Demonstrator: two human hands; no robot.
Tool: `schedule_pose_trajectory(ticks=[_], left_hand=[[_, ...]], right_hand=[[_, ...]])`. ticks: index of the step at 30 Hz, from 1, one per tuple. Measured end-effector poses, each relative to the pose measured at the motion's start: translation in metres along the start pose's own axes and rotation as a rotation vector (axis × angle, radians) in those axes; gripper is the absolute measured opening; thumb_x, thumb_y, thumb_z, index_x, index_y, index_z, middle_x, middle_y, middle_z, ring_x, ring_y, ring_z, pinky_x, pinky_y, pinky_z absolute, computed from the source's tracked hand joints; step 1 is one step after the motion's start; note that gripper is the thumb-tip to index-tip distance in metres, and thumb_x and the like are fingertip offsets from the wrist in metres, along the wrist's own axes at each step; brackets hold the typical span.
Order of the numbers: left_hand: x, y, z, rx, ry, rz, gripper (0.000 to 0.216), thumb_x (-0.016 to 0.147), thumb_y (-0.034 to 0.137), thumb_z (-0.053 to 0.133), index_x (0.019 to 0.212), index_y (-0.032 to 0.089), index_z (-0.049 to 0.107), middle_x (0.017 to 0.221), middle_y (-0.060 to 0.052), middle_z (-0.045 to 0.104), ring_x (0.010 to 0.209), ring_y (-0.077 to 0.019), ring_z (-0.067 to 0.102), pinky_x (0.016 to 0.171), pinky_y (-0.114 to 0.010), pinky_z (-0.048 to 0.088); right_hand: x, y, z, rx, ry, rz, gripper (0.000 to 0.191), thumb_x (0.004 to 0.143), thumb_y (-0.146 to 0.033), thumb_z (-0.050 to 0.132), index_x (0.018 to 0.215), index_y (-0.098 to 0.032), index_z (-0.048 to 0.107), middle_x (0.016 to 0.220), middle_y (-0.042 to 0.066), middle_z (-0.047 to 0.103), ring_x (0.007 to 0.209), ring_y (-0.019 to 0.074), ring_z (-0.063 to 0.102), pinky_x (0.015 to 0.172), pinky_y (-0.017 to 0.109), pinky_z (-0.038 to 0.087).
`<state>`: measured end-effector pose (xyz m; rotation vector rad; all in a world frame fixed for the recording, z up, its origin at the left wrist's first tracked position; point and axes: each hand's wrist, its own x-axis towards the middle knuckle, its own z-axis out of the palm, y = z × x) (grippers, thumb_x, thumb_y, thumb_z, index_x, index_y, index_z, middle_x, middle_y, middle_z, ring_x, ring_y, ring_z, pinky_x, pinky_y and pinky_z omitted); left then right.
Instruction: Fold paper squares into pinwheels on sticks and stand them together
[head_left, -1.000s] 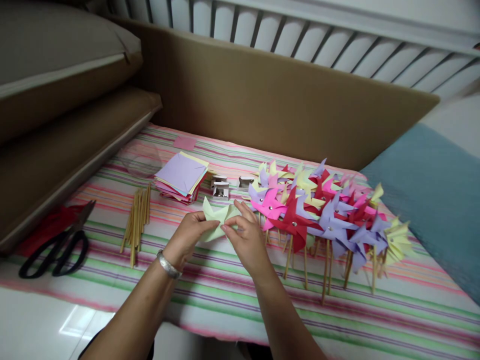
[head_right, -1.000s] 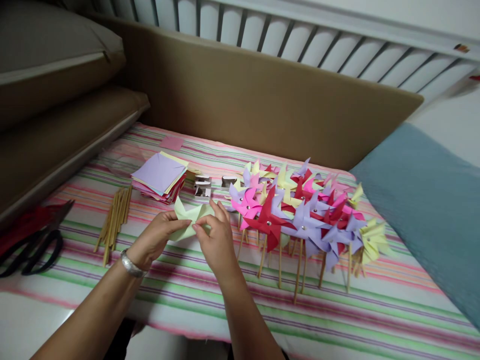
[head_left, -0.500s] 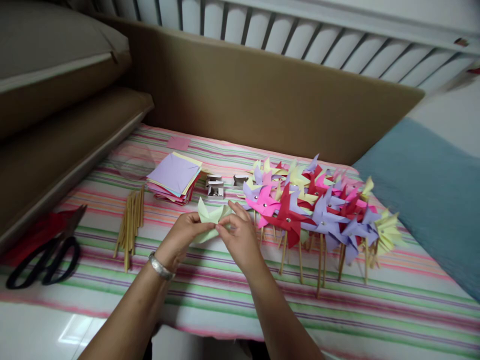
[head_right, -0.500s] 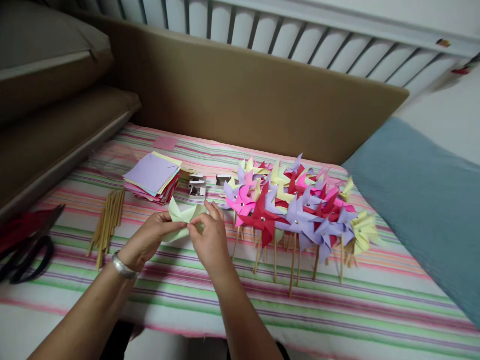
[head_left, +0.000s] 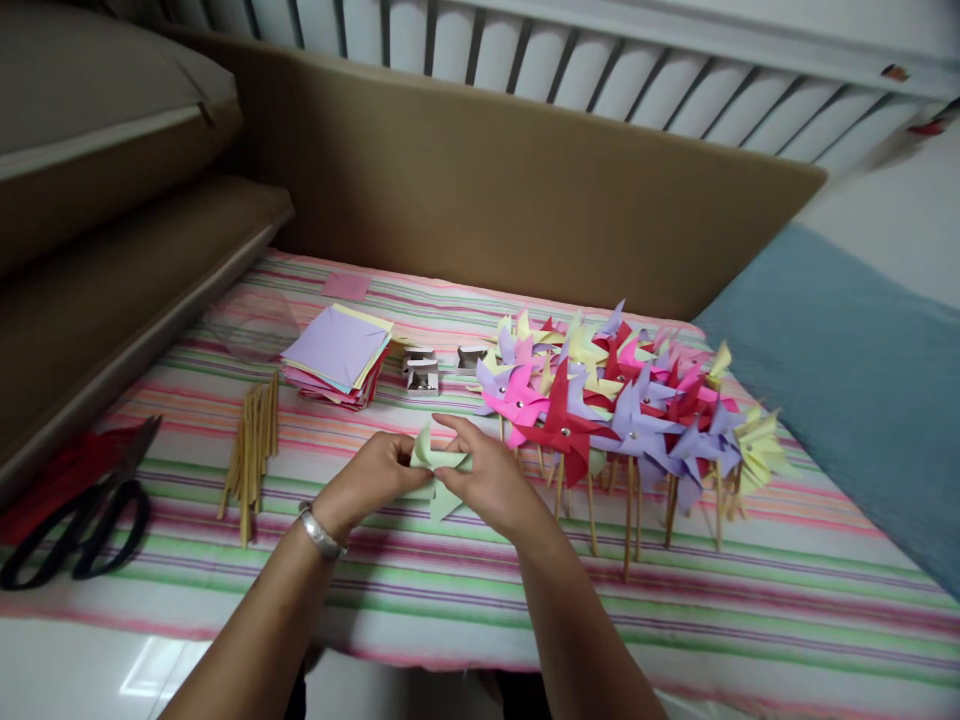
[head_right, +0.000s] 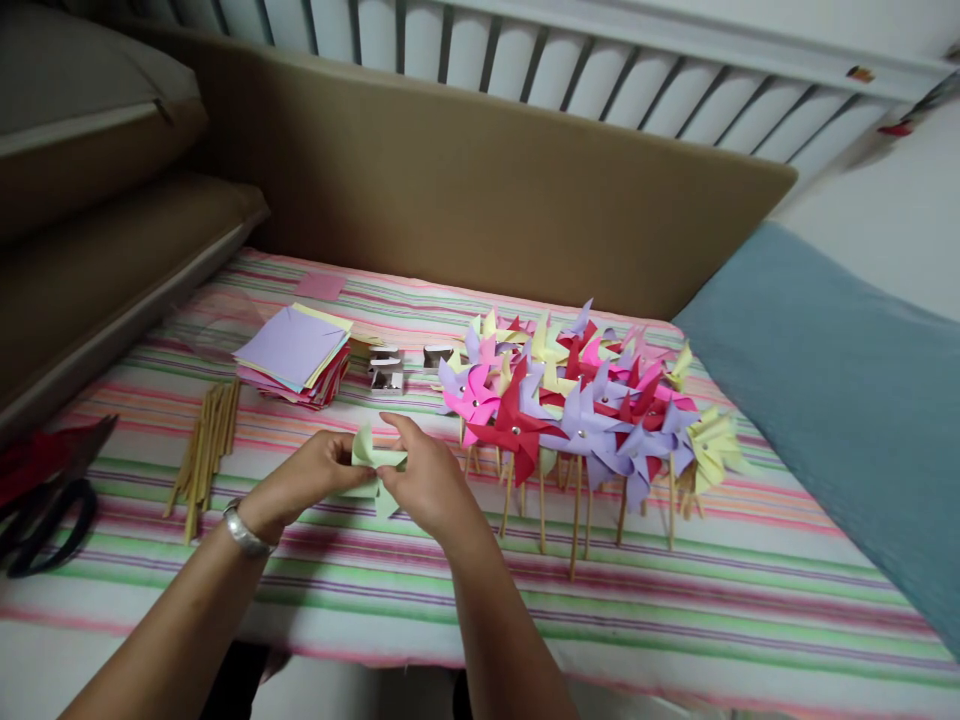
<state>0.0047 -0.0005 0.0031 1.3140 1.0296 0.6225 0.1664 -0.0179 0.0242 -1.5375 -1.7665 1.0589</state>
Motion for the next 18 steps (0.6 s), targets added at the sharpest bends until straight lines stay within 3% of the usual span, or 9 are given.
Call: schedule_pose_trajectory(ticks=[12, 14, 18], left_hand=[[0.001, -0.002, 0.002, 0.037, -0.008, 0.036, 0.012, 0.065, 0.024, 0.061, 0.06, 0.013, 0.06, 0.051, 0.005, 0.046, 0.048, -0.0084, 0.037, 0.05, -0.023, 0.026], [0.001, 0.001, 0.001, -0.018, 0.07, 0.037, 0.013, 0.062, 0.023, 0.066, 0.069, 0.013, 0.063, 0.056, 0.003, 0.053, 0.052, -0.0102, 0.045, 0.052, -0.022, 0.032], [-0.001, 0.009, -0.001, -0.252, 0.276, 0.021, 0.051, 0.056, 0.026, 0.076, 0.104, 0.017, 0.061, 0.076, -0.001, 0.066, 0.067, -0.0152, 0.059, 0.065, -0.026, 0.044]], right_hand=[[0.004, 0.01, 0.003, 0.12, -0.045, -0.067, 0.051, 0.065, -0.009, 0.053, 0.113, -0.026, 0.058, 0.067, -0.005, 0.058, 0.059, 0.0113, 0.053, 0.052, 0.021, 0.04], [0.006, 0.01, 0.003, 0.241, -0.045, -0.026, 0.05, 0.065, -0.01, 0.054, 0.113, -0.024, 0.056, 0.066, -0.005, 0.057, 0.056, 0.011, 0.053, 0.049, 0.02, 0.039], [0.012, 0.012, 0.002, 0.566, 0.039, 0.096, 0.052, 0.064, -0.016, 0.06, 0.114, -0.021, 0.05, 0.076, -0.002, 0.064, 0.06, 0.0136, 0.059, 0.053, 0.023, 0.045]])
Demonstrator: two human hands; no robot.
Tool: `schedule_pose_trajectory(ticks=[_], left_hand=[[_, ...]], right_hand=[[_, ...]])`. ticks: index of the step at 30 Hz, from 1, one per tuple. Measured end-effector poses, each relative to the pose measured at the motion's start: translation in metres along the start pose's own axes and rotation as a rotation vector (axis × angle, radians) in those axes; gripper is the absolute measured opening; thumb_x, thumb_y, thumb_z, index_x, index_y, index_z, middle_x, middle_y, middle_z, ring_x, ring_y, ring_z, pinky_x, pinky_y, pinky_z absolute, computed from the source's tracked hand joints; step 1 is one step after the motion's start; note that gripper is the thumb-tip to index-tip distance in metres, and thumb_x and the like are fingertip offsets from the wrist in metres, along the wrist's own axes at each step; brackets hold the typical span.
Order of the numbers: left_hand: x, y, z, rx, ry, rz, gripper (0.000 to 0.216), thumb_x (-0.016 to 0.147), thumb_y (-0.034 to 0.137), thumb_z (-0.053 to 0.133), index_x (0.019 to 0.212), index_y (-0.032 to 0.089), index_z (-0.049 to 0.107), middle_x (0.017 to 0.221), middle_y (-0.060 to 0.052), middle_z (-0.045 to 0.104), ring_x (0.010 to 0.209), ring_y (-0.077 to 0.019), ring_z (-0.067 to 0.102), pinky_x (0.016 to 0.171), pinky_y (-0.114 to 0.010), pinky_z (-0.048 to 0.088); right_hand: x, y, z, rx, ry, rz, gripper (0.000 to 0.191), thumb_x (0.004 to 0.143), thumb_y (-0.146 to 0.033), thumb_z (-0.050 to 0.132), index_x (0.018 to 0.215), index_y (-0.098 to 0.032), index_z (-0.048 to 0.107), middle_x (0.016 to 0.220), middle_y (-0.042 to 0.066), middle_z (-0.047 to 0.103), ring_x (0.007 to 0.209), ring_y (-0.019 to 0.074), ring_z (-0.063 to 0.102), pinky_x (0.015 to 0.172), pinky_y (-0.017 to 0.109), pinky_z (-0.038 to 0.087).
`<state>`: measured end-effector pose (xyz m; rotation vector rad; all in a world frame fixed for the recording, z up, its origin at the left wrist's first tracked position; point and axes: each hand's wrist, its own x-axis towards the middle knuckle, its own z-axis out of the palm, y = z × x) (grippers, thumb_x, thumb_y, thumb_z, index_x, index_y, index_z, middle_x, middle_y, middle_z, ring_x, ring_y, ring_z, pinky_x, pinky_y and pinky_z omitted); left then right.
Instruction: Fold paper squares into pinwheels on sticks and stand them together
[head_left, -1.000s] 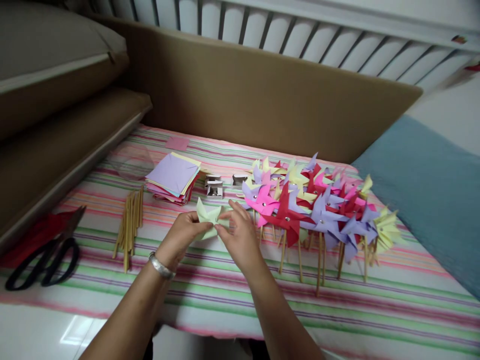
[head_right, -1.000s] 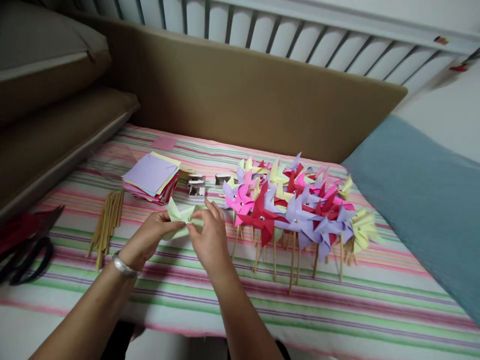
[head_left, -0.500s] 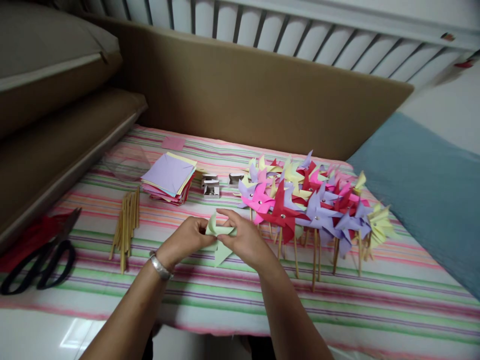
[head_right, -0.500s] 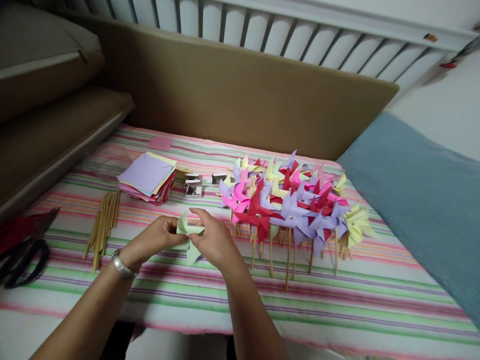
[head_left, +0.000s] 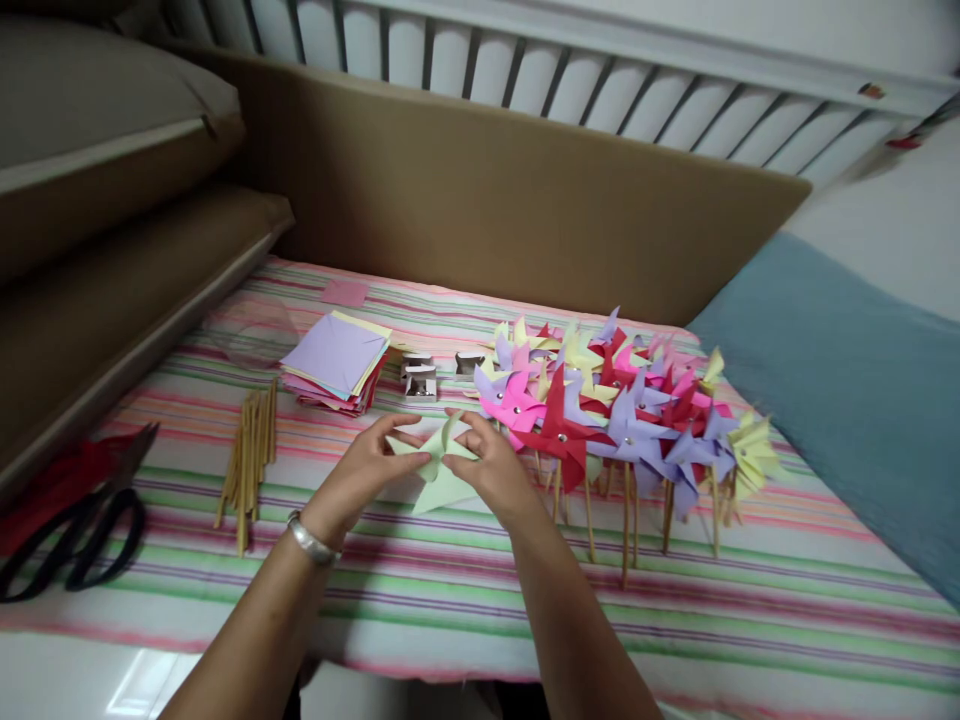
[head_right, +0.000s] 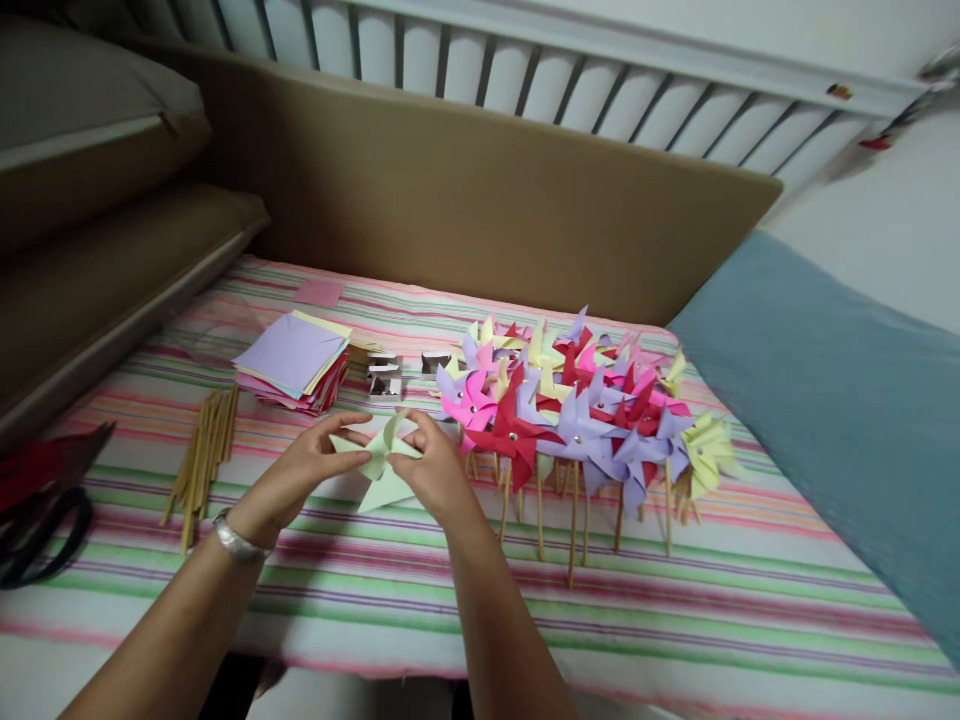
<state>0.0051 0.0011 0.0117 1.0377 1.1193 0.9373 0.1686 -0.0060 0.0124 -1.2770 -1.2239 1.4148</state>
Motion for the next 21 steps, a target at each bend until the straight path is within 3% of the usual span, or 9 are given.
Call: schedule_pose_trajectory(ticks=[6, 13, 17, 21], left_hand=[[0.0, -0.008, 0.013, -0.344, -0.078, -0.085, 0.033, 0.061, 0.027, 0.076, 0.09, 0.013, 0.069, 0.084, -0.006, 0.071, 0.076, -0.0157, 0.063, 0.073, -0.025, 0.045], [0.001, -0.012, 0.02, -0.411, 0.043, -0.117, 0.03, 0.057, 0.025, 0.076, 0.082, 0.011, 0.072, 0.068, -0.006, 0.072, 0.059, -0.014, 0.061, 0.061, -0.023, 0.044], [0.004, -0.007, 0.007, -0.403, 0.137, -0.115, 0.026, 0.054, 0.023, 0.076, 0.077, 0.01, 0.072, 0.061, -0.004, 0.07, 0.054, -0.0129, 0.06, 0.057, -0.023, 0.043], [0.007, -0.001, -0.013, -0.403, 0.23, -0.096, 0.026, 0.053, 0.022, 0.076, 0.076, 0.01, 0.07, 0.064, -0.004, 0.071, 0.056, -0.0123, 0.06, 0.056, -0.021, 0.044]], right_hand=[[0.007, 0.008, 0.008, 0.218, 0.147, -0.017, 0.052, 0.06, -0.021, 0.067, 0.109, -0.02, 0.05, 0.073, -0.002, 0.065, 0.064, 0.0171, 0.062, 0.064, 0.03, 0.049], [0.005, 0.009, 0.02, 0.279, 0.147, -0.014, 0.051, 0.064, -0.023, 0.066, 0.111, -0.022, 0.048, 0.077, -0.001, 0.066, 0.066, 0.017, 0.063, 0.063, 0.029, 0.05], [0.004, 0.009, 0.019, 0.085, 0.206, -0.075, 0.055, 0.07, -0.027, 0.063, 0.122, -0.021, 0.045, 0.073, -0.002, 0.063, 0.066, 0.0158, 0.061, 0.064, 0.03, 0.05], [-0.002, 0.005, 0.016, -0.252, 0.272, -0.334, 0.037, 0.076, -0.023, 0.058, 0.114, -0.024, 0.056, 0.092, 0.004, 0.064, 0.086, 0.0184, 0.06, 0.079, 0.036, 0.049]])
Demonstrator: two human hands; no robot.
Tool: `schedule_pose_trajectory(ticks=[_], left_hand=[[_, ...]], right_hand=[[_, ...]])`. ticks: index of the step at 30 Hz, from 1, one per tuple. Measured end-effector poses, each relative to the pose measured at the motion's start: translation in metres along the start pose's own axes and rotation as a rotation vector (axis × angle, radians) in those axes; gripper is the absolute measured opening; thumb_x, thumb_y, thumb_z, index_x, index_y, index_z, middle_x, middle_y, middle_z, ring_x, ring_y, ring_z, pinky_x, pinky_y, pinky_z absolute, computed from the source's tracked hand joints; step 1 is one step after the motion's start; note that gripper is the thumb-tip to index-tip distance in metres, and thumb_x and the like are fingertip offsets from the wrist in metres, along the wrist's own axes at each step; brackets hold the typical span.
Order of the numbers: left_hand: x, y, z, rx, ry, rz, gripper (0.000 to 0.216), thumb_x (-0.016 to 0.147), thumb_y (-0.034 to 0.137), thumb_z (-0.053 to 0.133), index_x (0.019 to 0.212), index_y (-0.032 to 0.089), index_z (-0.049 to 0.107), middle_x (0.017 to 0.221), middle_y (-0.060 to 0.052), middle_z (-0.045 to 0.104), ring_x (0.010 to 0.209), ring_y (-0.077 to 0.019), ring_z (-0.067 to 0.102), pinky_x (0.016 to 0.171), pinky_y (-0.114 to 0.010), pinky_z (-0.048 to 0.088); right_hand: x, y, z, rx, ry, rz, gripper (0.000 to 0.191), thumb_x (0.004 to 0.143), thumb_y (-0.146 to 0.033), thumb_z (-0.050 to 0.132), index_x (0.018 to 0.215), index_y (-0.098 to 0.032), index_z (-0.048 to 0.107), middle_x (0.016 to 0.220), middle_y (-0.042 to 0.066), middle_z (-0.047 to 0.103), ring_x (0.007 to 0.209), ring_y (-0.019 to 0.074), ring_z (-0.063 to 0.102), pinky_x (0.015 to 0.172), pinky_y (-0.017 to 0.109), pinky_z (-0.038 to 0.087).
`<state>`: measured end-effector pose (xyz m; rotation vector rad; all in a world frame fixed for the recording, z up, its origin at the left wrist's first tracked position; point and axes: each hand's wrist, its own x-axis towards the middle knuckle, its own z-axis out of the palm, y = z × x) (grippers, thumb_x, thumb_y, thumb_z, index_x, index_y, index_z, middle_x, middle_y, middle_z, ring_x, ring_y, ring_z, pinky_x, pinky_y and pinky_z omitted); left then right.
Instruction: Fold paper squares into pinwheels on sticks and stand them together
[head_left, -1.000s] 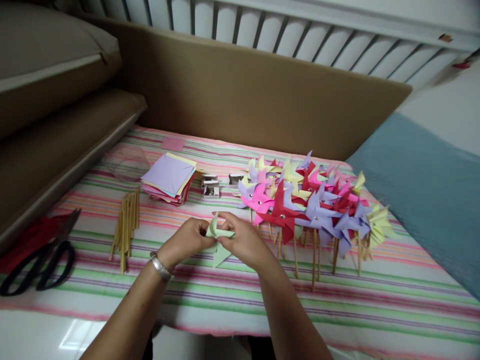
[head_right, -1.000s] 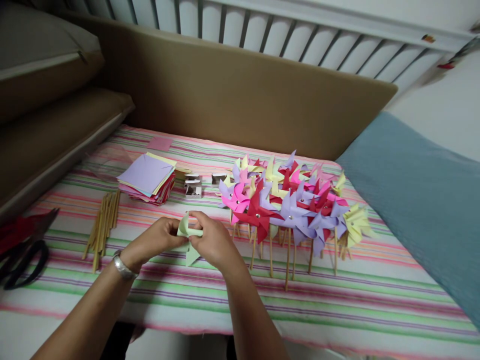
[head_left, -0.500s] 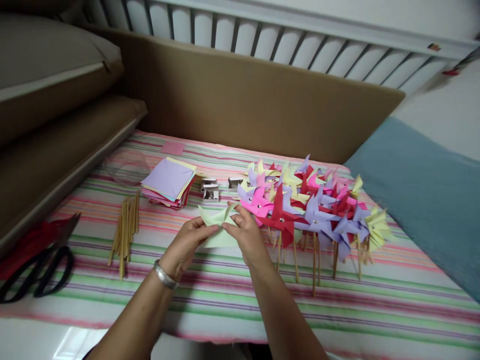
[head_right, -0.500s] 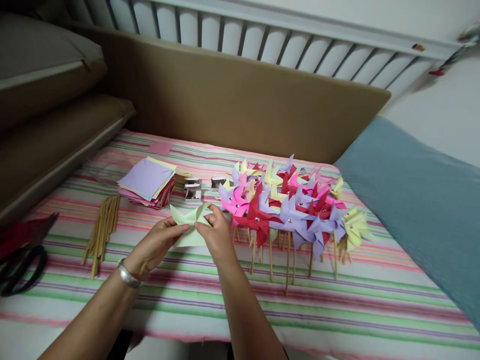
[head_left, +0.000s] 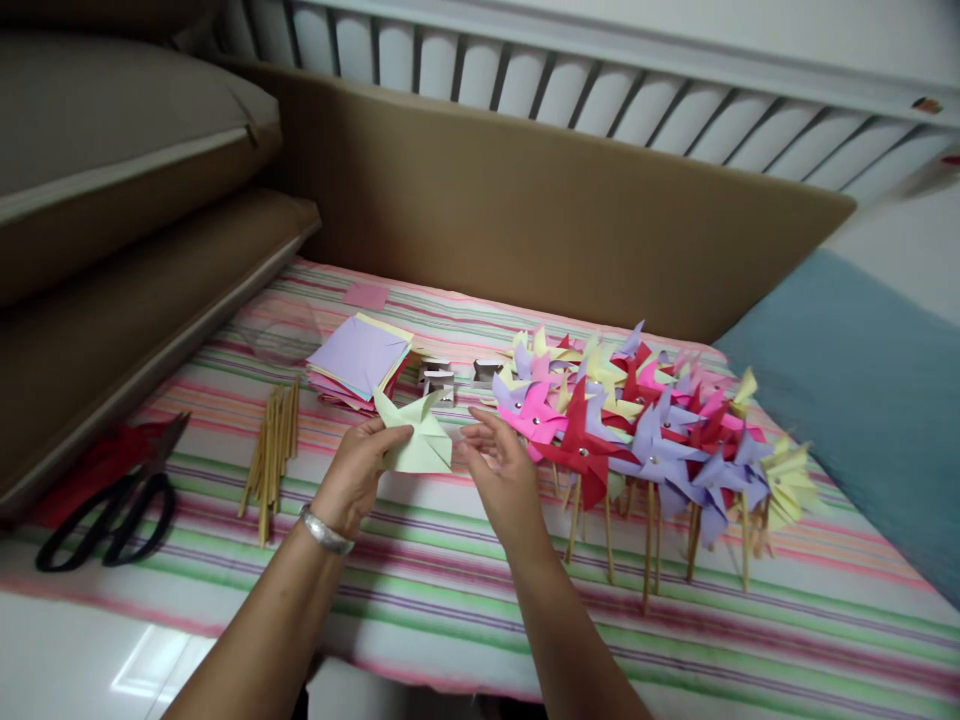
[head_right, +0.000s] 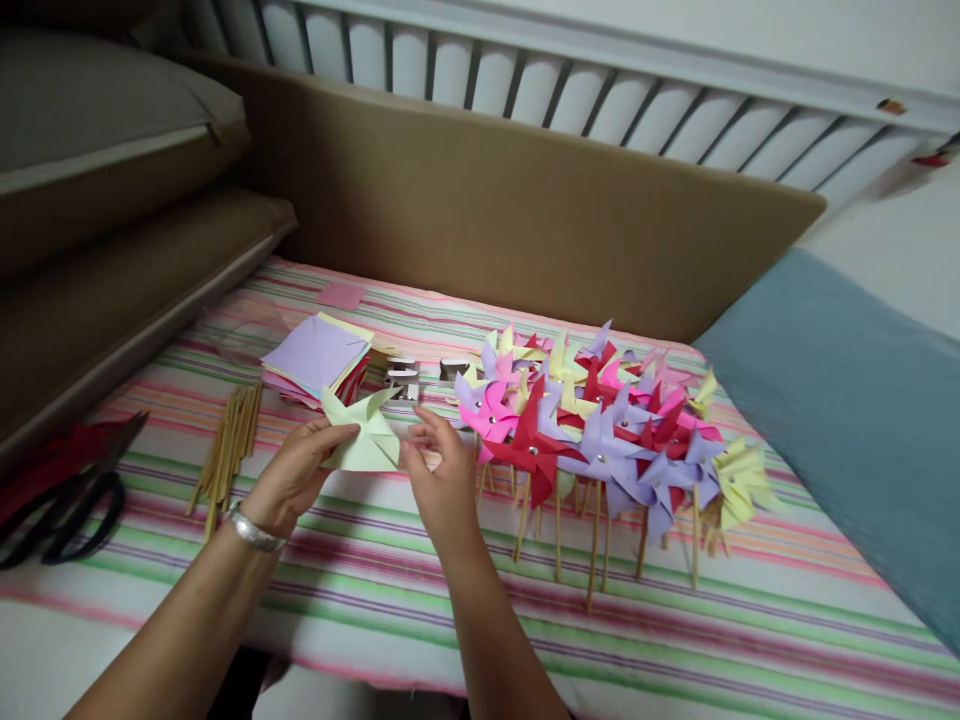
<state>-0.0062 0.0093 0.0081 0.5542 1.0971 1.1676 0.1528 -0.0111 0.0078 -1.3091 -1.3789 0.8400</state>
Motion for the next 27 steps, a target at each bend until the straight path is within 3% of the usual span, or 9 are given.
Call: schedule_pose_trajectory(ticks=[4, 7, 15, 18, 22, 27], left_hand=[[0.001, 0.011, -0.011, -0.044, 0.042, 0.023, 0.024, 0.052, 0.02, 0.076, 0.074, 0.012, 0.07, 0.065, -0.002, 0.071, 0.058, -0.0122, 0.061, 0.058, -0.021, 0.045], [0.0, 0.014, -0.016, -0.081, 0.015, 0.009, 0.019, 0.052, 0.019, 0.076, 0.069, 0.014, 0.069, 0.063, -0.002, 0.071, 0.058, -0.0128, 0.062, 0.058, -0.022, 0.047], [-0.002, 0.011, -0.013, 0.001, -0.044, -0.064, 0.017, 0.054, 0.022, 0.075, 0.065, 0.012, 0.069, 0.056, -0.002, 0.067, 0.052, -0.0119, 0.058, 0.052, -0.022, 0.043], [-0.001, 0.009, -0.011, 0.036, -0.061, -0.053, 0.025, 0.053, 0.024, 0.076, 0.073, 0.01, 0.07, 0.061, -0.004, 0.069, 0.055, -0.0134, 0.059, 0.054, -0.023, 0.044], [0.001, 0.005, -0.01, 0.055, -0.068, -0.02, 0.029, 0.053, 0.023, 0.076, 0.078, 0.009, 0.071, 0.067, -0.006, 0.071, 0.058, -0.0142, 0.061, 0.057, -0.023, 0.044], [0.0, 0.0, -0.004, 0.108, -0.049, -0.001, 0.025, 0.052, 0.022, 0.076, 0.073, 0.011, 0.071, 0.062, -0.004, 0.07, 0.051, -0.0114, 0.057, 0.051, -0.021, 0.04]], right_hand=[[-0.004, -0.003, -0.001, -0.28, -0.125, -0.344, 0.023, 0.081, -0.017, 0.054, 0.099, -0.028, 0.065, 0.116, 0.005, 0.059, 0.111, 0.0218, 0.052, 0.095, 0.042, 0.041], [-0.005, 0.001, 0.002, -0.368, -0.183, -0.458, 0.026, 0.082, -0.015, 0.051, 0.099, -0.027, 0.065, 0.13, 0.005, 0.05, 0.123, 0.0229, 0.042, 0.101, 0.045, 0.036], [-0.005, 0.002, 0.004, -0.429, -0.189, -0.497, 0.02, 0.079, -0.014, 0.054, 0.088, -0.026, 0.068, 0.138, 0.004, 0.043, 0.131, 0.0259, 0.031, 0.103, 0.049, 0.032], [-0.005, 0.0, 0.002, -0.434, -0.193, -0.502, 0.018, 0.08, -0.015, 0.054, 0.087, -0.025, 0.068, 0.139, 0.005, 0.042, 0.131, 0.0252, 0.031, 0.104, 0.048, 0.031], [-0.004, -0.001, 0.0, -0.424, -0.194, -0.476, 0.016, 0.081, -0.019, 0.056, 0.086, -0.026, 0.069, 0.139, 0.004, 0.042, 0.132, 0.0246, 0.031, 0.104, 0.048, 0.03], [-0.004, 0.0, 0.002, -0.39, -0.173, -0.394, 0.014, 0.081, -0.02, 0.057, 0.083, -0.025, 0.07, 0.14, 0.005, 0.042, 0.133, 0.0248, 0.029, 0.105, 0.048, 0.029]])
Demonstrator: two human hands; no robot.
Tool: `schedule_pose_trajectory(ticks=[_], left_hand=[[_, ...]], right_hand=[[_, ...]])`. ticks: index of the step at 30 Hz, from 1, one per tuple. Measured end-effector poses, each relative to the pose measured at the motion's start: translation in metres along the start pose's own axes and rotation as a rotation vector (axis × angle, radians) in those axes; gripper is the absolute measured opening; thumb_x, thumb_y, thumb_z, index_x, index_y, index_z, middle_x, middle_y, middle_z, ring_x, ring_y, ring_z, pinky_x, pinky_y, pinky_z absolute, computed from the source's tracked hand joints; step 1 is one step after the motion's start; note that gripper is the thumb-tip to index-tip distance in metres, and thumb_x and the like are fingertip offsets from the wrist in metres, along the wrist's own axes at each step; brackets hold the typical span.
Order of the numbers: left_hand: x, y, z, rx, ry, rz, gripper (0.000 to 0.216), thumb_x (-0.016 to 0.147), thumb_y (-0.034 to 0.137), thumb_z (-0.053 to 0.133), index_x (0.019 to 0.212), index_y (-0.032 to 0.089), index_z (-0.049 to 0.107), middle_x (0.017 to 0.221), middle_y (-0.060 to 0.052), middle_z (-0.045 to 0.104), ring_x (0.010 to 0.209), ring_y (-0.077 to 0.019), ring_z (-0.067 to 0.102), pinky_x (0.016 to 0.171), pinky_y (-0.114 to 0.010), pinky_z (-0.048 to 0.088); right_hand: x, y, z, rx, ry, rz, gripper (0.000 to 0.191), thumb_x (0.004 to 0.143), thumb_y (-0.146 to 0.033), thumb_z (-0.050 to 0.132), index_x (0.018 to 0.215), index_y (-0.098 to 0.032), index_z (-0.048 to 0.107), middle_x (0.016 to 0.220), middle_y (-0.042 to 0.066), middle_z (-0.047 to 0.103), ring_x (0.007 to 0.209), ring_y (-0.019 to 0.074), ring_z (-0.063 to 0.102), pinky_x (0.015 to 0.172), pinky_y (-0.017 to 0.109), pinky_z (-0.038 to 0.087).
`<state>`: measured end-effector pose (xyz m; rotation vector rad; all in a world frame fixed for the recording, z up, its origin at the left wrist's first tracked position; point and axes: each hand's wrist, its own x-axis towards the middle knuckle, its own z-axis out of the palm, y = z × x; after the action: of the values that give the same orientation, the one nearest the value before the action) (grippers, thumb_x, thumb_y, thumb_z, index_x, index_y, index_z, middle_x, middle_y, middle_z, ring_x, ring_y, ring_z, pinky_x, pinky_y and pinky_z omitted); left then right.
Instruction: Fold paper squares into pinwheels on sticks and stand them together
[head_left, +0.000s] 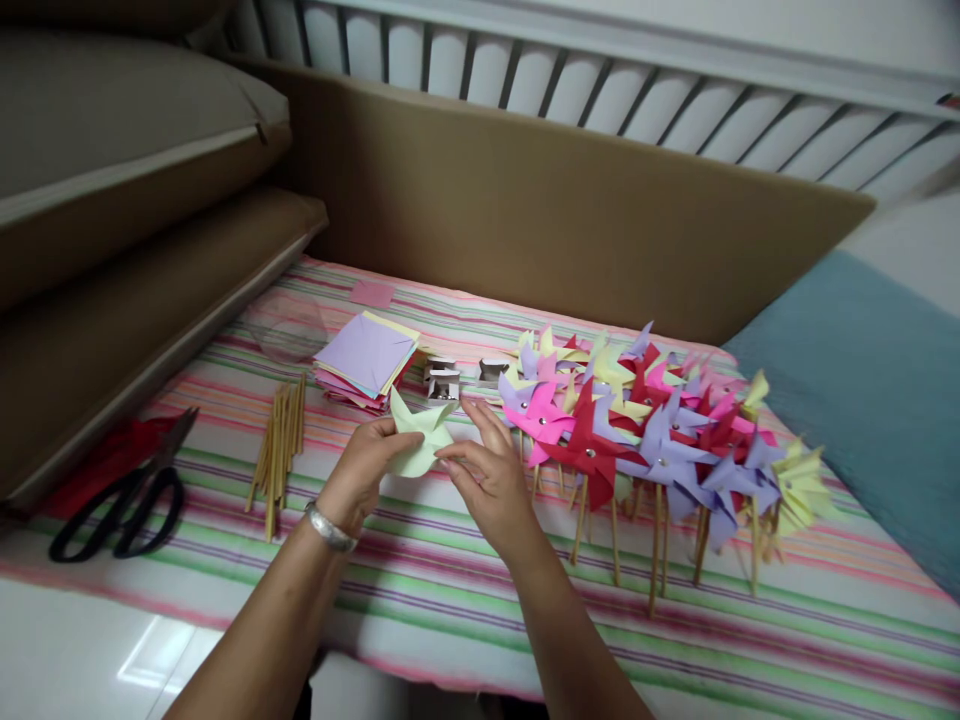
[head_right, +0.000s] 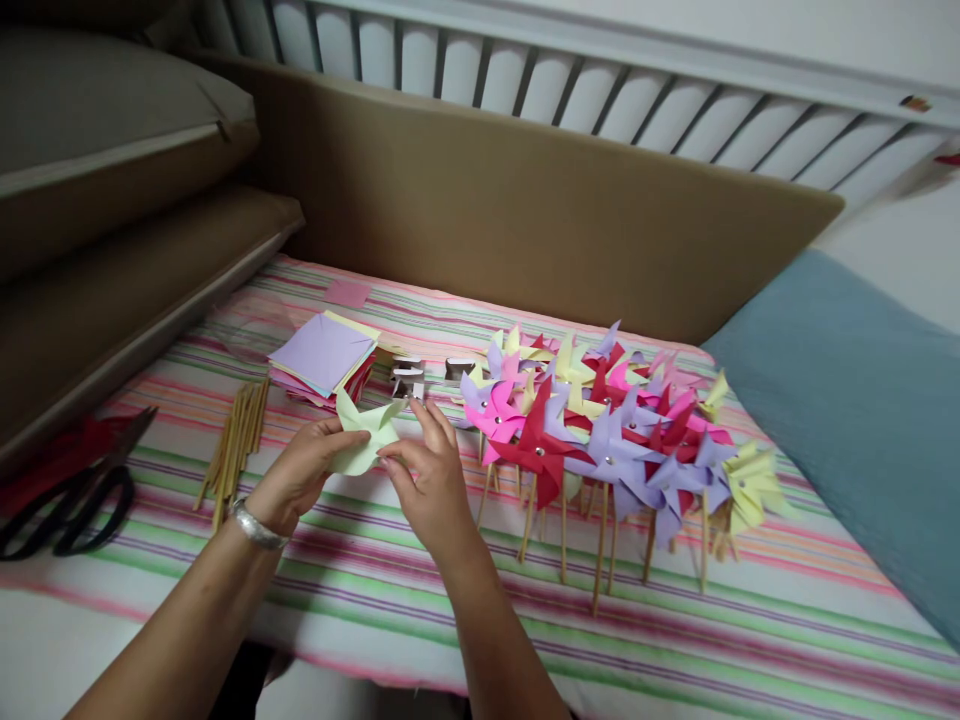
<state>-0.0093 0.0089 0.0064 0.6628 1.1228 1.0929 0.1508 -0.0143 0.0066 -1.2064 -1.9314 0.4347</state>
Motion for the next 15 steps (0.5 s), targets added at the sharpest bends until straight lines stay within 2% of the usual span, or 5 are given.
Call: schedule_pose_trajectory(ticks=[6, 9, 15], left_hand=[[-0.002, -0.008, 0.009, 0.036, -0.082, 0.007, 0.02, 0.055, 0.022, 0.075, 0.072, 0.012, 0.072, 0.062, -0.002, 0.069, 0.049, -0.0091, 0.054, 0.05, -0.019, 0.038], [-0.002, -0.012, 0.011, 0.04, -0.116, 0.013, 0.022, 0.056, 0.022, 0.074, 0.076, 0.013, 0.073, 0.065, -0.003, 0.071, 0.051, -0.0094, 0.055, 0.05, -0.019, 0.037], [-0.004, -0.009, 0.012, 0.03, -0.102, -0.027, 0.021, 0.053, 0.022, 0.076, 0.072, 0.013, 0.073, 0.062, -0.003, 0.07, 0.048, -0.0096, 0.054, 0.048, -0.02, 0.036]], right_hand=[[0.0, 0.003, 0.005, 0.06, 0.07, 0.162, 0.005, 0.076, -0.022, 0.063, 0.075, -0.023, 0.069, 0.137, 0.007, 0.045, 0.131, 0.0263, 0.032, 0.103, 0.05, 0.03], [0.0, 0.007, 0.006, 0.062, 0.087, 0.177, 0.004, 0.074, -0.022, 0.064, 0.072, -0.023, 0.067, 0.136, 0.006, 0.047, 0.131, 0.0257, 0.033, 0.105, 0.048, 0.028], [0.0, 0.008, 0.005, 0.033, 0.068, 0.192, 0.004, 0.075, -0.022, 0.063, 0.072, -0.022, 0.066, 0.134, 0.008, 0.048, 0.131, 0.0244, 0.033, 0.105, 0.046, 0.027]])
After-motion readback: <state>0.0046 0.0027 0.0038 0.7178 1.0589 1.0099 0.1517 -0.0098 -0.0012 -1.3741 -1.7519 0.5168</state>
